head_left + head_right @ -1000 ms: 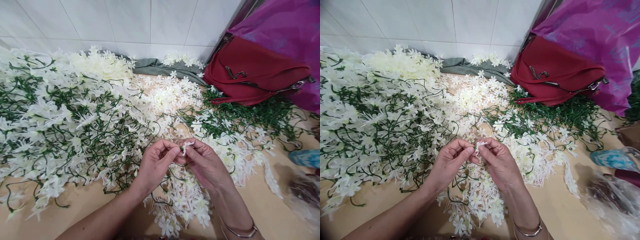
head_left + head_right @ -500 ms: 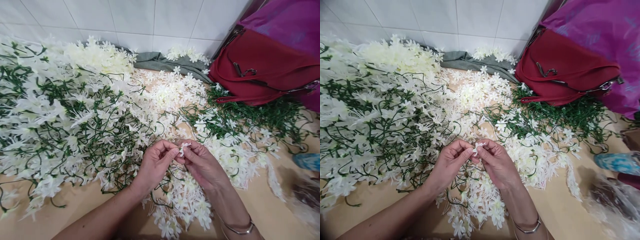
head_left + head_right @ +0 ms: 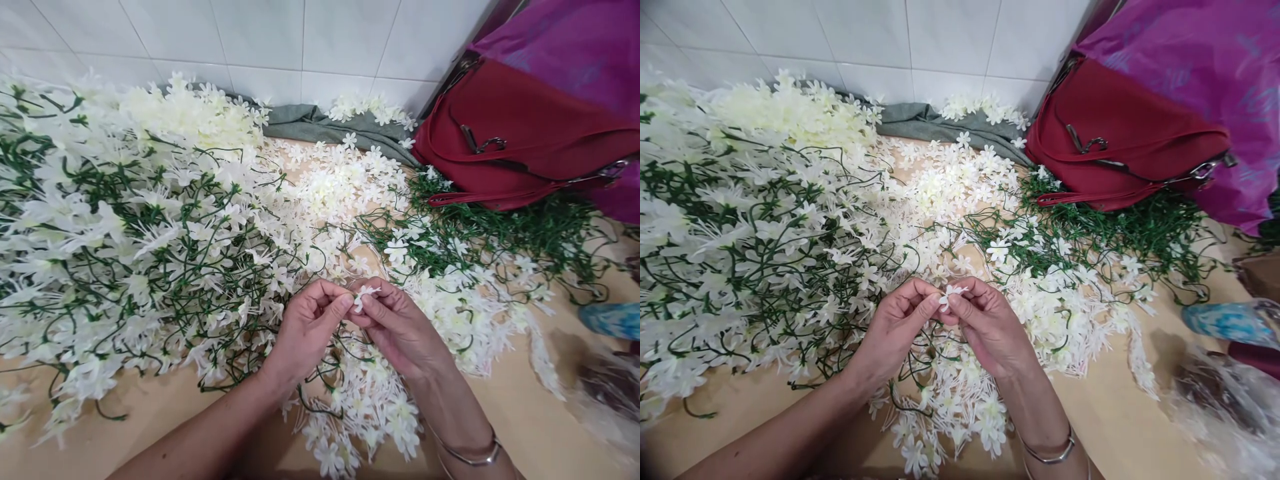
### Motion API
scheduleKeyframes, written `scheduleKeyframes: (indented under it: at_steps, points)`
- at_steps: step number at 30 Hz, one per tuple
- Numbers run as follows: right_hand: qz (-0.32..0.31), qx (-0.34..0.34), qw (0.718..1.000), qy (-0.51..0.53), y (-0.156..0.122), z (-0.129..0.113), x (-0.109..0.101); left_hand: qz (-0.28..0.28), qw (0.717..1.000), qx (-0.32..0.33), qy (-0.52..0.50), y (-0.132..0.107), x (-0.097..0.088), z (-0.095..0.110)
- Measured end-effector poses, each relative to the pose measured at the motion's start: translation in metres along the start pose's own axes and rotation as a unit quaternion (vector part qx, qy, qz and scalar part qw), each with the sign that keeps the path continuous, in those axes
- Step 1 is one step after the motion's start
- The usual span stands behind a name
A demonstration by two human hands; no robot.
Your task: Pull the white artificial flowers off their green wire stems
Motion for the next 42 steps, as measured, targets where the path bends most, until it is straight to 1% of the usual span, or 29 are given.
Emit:
scheduleKeyframes:
  at_steps: [7, 12, 14, 18, 22, 25, 27, 29, 31, 33, 35, 37, 39, 42]
  points:
    - [0.010, -0.016, 1.000, -0.020, 0.001, -0.001, -0.001, 0.009, 1.000, 0.010, 0.002, 0.000, 0.000, 0.000]
    - [0.008, -0.052, 0.997, -0.060, 0.001, -0.005, 0.002, 0.024, 0.999, 0.020, 0.013, -0.001, -0.003, 0.001]
    - [0.008, -0.048, 0.997, -0.063, 0.001, -0.005, 0.001, 0.022, 1.000, 0.018, 0.014, -0.001, -0.003, 0.001]
    - [0.018, -0.019, 0.998, -0.062, 0.002, -0.001, -0.004, 0.019, 1.000, 0.012, 0.015, 0.000, -0.003, -0.002]
    - [0.009, -0.009, 0.998, -0.066, 0.003, 0.000, -0.002, 0.020, 0.999, 0.019, 0.019, 0.001, -0.003, -0.001]
    - [-0.001, -0.019, 0.998, -0.062, 0.000, -0.005, 0.000, 0.010, 1.000, 0.019, 0.018, 0.001, 0.001, 0.002]
    - [-0.001, -0.033, 0.997, -0.070, -0.003, -0.013, -0.001, 0.004, 1.000, 0.017, 0.008, 0.001, 0.003, 0.004]
    - [0.021, -0.077, 0.992, -0.098, -0.008, -0.028, -0.008, 0.006, 1.000, 0.014, -0.008, 0.001, 0.002, 0.005]
    - [0.075, -0.154, 0.976, -0.134, -0.014, -0.046, -0.020, 0.011, 0.999, 0.012, -0.027, 0.001, 0.001, 0.005]
    - [0.137, -0.218, 0.949, -0.183, -0.020, -0.059, -0.032, 0.014, 0.999, 0.015, -0.043, 0.001, 0.000, 0.004]
    - [0.178, -0.249, 0.917, -0.255, -0.023, -0.064, -0.039, 0.021, 0.998, 0.019, -0.051, 0.001, -0.001, 0.004]
    - [0.191, -0.261, 0.881, -0.344, -0.023, -0.064, -0.038, 0.029, 0.998, 0.026, -0.054, 0.000, -0.002, 0.005]
    - [0.188, -0.275, 0.833, -0.442, -0.021, -0.063, -0.031, 0.031, 0.997, 0.035, -0.053, -0.001, -0.001, 0.007]
    - [0.175, -0.282, 0.744, -0.580, -0.017, -0.059, -0.018, 0.022, 0.998, 0.051, -0.034, -0.004, -0.001, 0.010]
Point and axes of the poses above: each hand's wrist, its own y-axis towards the middle knuckle, its own x-axis out of the palm, z = x × y, the point moved 7 cm from there along y, towards the middle knuckle, and after that the axes turned 5 degrees about -z, right-handed, at the moved point
